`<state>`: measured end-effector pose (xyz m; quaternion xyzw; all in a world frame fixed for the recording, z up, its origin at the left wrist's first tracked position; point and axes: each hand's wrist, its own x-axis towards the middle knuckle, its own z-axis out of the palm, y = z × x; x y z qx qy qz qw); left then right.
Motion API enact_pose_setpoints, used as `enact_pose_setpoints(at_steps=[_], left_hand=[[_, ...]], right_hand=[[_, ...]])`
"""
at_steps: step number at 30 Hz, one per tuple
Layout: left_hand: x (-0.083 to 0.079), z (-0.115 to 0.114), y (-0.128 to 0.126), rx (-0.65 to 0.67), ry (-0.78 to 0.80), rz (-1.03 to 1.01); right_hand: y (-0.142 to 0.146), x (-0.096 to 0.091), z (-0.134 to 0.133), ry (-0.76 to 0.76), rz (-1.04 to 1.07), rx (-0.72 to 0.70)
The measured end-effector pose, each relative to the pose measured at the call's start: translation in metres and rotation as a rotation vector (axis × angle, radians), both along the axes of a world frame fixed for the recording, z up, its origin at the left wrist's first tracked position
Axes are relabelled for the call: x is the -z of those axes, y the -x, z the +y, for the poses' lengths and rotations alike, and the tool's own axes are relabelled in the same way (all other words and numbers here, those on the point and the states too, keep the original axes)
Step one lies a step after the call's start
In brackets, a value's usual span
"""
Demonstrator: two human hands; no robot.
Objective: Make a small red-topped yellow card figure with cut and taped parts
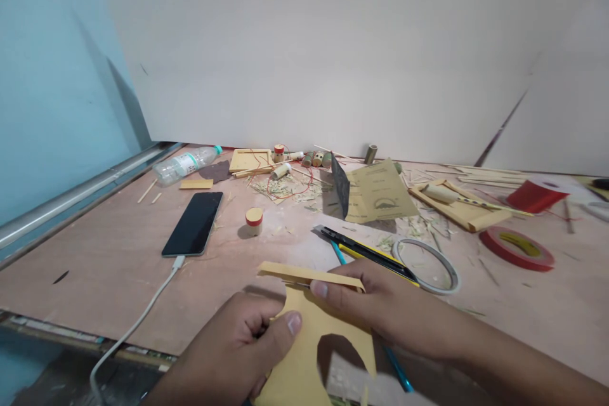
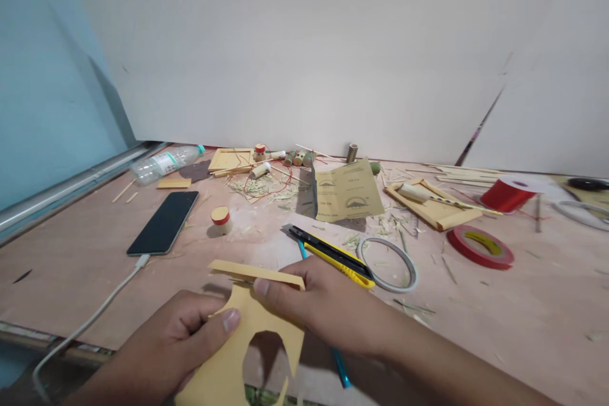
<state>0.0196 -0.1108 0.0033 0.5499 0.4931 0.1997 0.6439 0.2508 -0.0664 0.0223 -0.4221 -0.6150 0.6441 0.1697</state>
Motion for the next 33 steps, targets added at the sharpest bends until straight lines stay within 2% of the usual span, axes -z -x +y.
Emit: enact_pose_setpoints(at_steps=[8, 14, 20, 25, 28, 33], left_hand=[[-0.004, 0.0, -0.004, 0.021, 0.018, -0.019], [0.0, -0.001, 0.0, 0.024, 0.025, -0.018], [0.0, 0.001, 0.001, 0.008, 0.043, -0.003], [-0.004, 0.0, -0.001, -0.008, 0.058, -0.016], [-0.006, -0.001, -0.002, -0.02, 0.041, 0.017], [-0.016, -0.001, 0.002, 0.012, -0.048, 0.172]], right_hand=[[0.005, 0.006, -0.002, 0.059, 0.031, 0.032], [0.006, 0.008, 0.0, 0.081, -0.083, 0.046], [0.0, 0.01, 0.003, 0.053, -0.104, 0.112], [-0.008, 0.008, 0.008, 0.076, -0.114, 0.082], [-0.012, 0.008, 0.011, 0.117, -0.093, 0.079], [-0.015, 0.014, 0.015, 0.158, -0.071, 0.188]])
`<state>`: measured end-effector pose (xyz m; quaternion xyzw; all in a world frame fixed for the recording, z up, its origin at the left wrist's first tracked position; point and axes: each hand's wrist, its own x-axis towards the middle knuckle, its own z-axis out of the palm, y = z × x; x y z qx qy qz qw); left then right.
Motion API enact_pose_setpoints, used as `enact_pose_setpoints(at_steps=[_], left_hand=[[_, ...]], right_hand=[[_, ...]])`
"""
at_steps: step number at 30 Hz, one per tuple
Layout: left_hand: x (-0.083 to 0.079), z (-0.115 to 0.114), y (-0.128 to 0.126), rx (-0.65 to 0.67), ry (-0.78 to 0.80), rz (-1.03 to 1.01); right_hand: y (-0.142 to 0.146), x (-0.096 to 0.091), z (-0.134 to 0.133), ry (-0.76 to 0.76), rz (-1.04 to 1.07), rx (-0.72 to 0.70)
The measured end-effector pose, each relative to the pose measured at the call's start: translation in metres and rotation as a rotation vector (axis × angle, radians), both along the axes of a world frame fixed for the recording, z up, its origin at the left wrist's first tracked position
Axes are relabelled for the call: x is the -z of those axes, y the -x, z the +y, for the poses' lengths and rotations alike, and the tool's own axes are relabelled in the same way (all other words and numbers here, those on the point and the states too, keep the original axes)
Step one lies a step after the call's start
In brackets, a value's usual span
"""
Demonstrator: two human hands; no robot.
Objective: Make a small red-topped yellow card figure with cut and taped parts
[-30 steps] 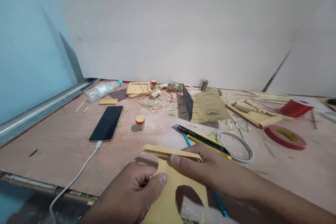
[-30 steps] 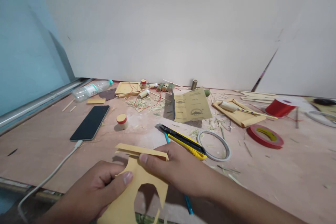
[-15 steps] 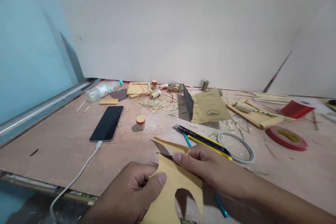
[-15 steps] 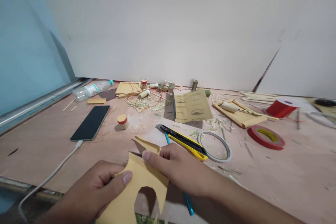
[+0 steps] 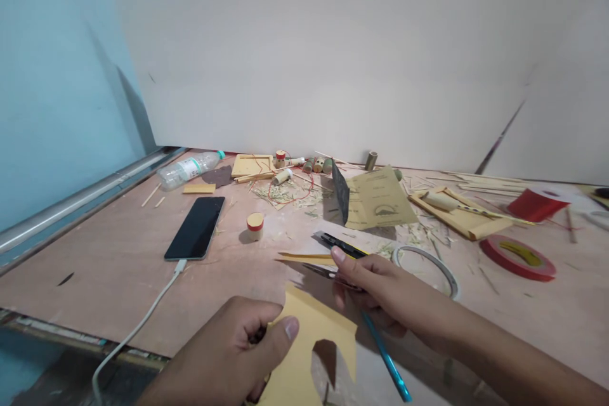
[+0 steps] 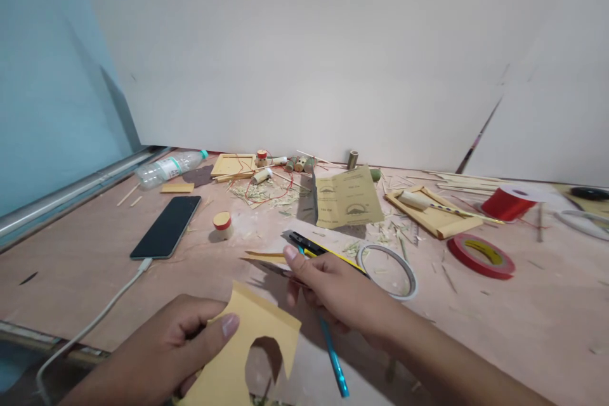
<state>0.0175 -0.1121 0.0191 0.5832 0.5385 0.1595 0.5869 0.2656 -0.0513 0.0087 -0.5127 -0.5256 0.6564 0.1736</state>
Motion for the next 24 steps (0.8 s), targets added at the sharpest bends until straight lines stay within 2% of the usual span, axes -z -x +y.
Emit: enact_pose_setpoints(at_steps=[4, 7, 10, 13, 15, 18, 21, 24], left_hand=[[-0.008, 0.002, 0.013, 0.01, -0.059, 0.037], [-0.02, 0.008, 0.028, -0.054, -0.092, 0.038], [-0.043, 0.026, 0.041, -0.156, -0.142, 0.003], [-0.071, 0.06, 0.038, -0.187, -0.362, -0.048], [-0.086, 0.088, 0.022, -0.137, -0.398, -0.063], [-0.095, 0.13, -0.023, -0.015, -0.419, -0.078], [-0.09, 0.157, -0.089, 0.144, -0.386, -0.098], [-0.081, 0.167, -0.148, 0.267, -0.349, -0.089]], right_hand=[[0.0, 0.004, 0.002, 0.014, -0.011, 0.029], [-0.001, 0.003, 0.003, 0.02, 0.009, 0.05], [-0.002, 0.0, 0.004, 0.028, 0.041, 0.069], [-0.001, -0.004, 0.003, 0.047, 0.067, 0.05], [0.001, -0.006, 0.001, 0.052, 0.073, 0.014], [0.004, -0.007, -0.003, 0.033, 0.071, -0.053], [0.003, -0.006, -0.007, 0.015, 0.073, -0.124], [0.001, -0.005, -0.01, -0.002, 0.081, -0.166]])
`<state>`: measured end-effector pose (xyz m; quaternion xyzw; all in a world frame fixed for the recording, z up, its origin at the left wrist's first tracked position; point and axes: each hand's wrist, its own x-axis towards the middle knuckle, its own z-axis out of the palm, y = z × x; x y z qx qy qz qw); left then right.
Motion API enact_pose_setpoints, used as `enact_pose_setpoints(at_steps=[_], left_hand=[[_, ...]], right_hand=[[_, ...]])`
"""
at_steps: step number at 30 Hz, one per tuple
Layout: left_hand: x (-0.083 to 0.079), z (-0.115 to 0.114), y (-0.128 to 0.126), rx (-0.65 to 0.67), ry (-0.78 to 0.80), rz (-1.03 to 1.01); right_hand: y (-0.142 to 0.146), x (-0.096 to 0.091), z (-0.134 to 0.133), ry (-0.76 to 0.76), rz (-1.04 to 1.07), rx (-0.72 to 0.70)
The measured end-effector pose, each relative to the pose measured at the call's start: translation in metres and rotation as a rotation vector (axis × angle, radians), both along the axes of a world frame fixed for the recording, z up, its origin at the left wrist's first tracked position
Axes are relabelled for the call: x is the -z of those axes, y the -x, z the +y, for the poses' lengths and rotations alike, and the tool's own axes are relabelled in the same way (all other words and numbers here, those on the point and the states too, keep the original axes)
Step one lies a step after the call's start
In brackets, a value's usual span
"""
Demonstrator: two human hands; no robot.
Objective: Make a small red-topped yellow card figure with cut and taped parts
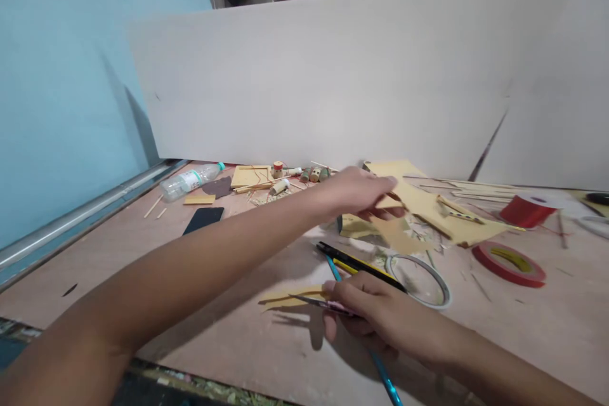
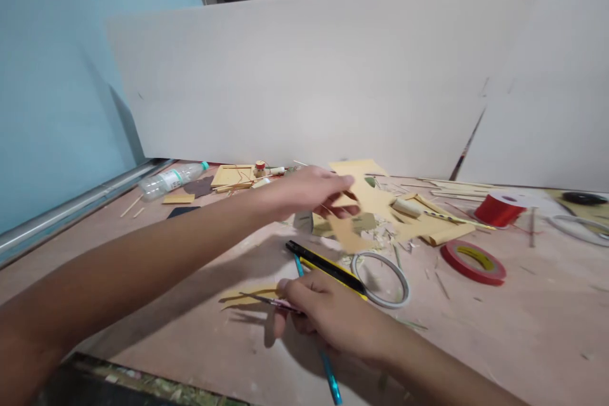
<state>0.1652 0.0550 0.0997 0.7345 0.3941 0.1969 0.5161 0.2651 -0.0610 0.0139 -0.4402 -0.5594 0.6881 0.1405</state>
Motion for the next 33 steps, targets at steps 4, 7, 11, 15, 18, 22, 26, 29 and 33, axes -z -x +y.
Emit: enact_pose_setpoints(at_steps=[4, 7, 11, 15, 18, 22, 26, 29, 33], left_hand=[[0.005, -0.005, -0.013, 0.043, -0.061, 0.122], [0.002, -0.019, 0.029, 0.084, -0.081, 0.14], [-0.002, -0.042, 0.101, 0.153, -0.099, 0.229], [0.004, -0.057, 0.138, 0.317, 0.03, 0.354], [0.014, -0.066, 0.141, 0.385, 0.109, 0.37], [0.029, -0.072, 0.138, 0.393, 0.27, 0.268], [0.043, -0.069, 0.14, 0.286, 0.388, 0.14], [0.054, -0.065, 0.14, 0.166, 0.367, 0.038], [0.069, -0.064, 0.138, -0.045, 0.303, -0.133]], right_hand=[[-0.005, -0.003, 0.0, -0.022, 0.0, -0.012], [-0.01, -0.006, 0.004, -0.05, 0.005, -0.006], [-0.019, -0.007, 0.011, -0.081, 0.052, -0.045], [-0.025, -0.011, 0.014, -0.103, 0.083, -0.087], [-0.027, -0.017, 0.013, -0.166, 0.066, -0.091], [-0.028, -0.017, 0.013, -0.18, 0.089, -0.063], [-0.027, -0.008, 0.017, -0.056, 0.237, 0.101], [-0.023, -0.004, 0.02, 0.002, 0.332, 0.308], [-0.014, -0.003, 0.016, 0.001, 0.331, 0.393]])
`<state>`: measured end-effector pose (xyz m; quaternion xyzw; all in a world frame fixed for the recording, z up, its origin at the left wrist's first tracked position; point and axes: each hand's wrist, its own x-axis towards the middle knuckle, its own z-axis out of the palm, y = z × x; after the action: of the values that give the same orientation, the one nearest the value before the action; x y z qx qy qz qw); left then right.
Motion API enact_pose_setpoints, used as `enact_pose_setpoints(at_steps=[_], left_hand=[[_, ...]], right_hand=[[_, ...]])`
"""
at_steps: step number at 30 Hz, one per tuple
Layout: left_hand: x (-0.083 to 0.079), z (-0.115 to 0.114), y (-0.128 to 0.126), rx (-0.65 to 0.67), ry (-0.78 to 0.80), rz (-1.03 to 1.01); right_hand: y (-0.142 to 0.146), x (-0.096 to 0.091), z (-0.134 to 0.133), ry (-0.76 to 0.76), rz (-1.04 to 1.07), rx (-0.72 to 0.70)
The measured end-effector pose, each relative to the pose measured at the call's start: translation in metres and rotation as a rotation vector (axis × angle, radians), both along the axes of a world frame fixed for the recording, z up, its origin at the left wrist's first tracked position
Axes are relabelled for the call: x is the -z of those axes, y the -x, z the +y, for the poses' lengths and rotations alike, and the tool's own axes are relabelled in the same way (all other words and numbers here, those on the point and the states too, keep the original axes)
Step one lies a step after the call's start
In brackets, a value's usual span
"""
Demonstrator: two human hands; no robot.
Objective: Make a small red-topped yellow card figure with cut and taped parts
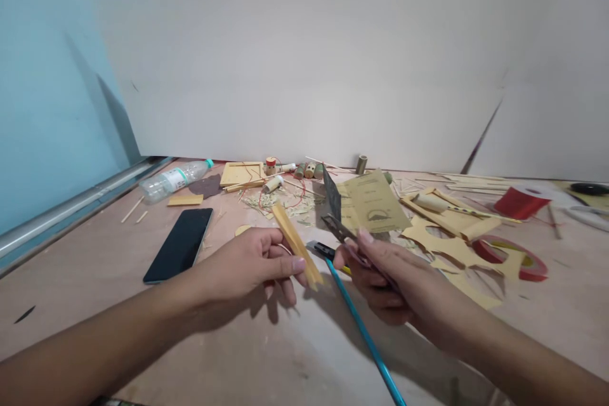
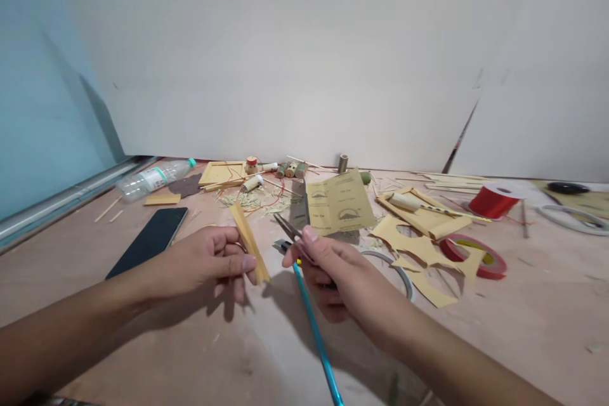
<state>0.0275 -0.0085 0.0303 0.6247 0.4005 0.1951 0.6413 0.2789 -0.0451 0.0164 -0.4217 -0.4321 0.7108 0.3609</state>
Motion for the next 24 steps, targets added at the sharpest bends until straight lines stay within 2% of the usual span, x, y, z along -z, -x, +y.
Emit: enact_pose_setpoints(at_steps=[4, 8, 24], left_hand=[[0.012, -0.004, 0.001, -0.174, -0.043, -0.087], [0.016, -0.006, 0.004, -0.267, -0.061, -0.121], [0.015, -0.006, 0.003, -0.327, -0.051, -0.152]], right_hand=[[0.008, 0.006, -0.006, -0.002, -0.048, 0.004], [0.011, 0.014, -0.009, -0.018, -0.098, 0.011], [0.012, 0.007, -0.01, -0.091, -0.142, -0.01]])
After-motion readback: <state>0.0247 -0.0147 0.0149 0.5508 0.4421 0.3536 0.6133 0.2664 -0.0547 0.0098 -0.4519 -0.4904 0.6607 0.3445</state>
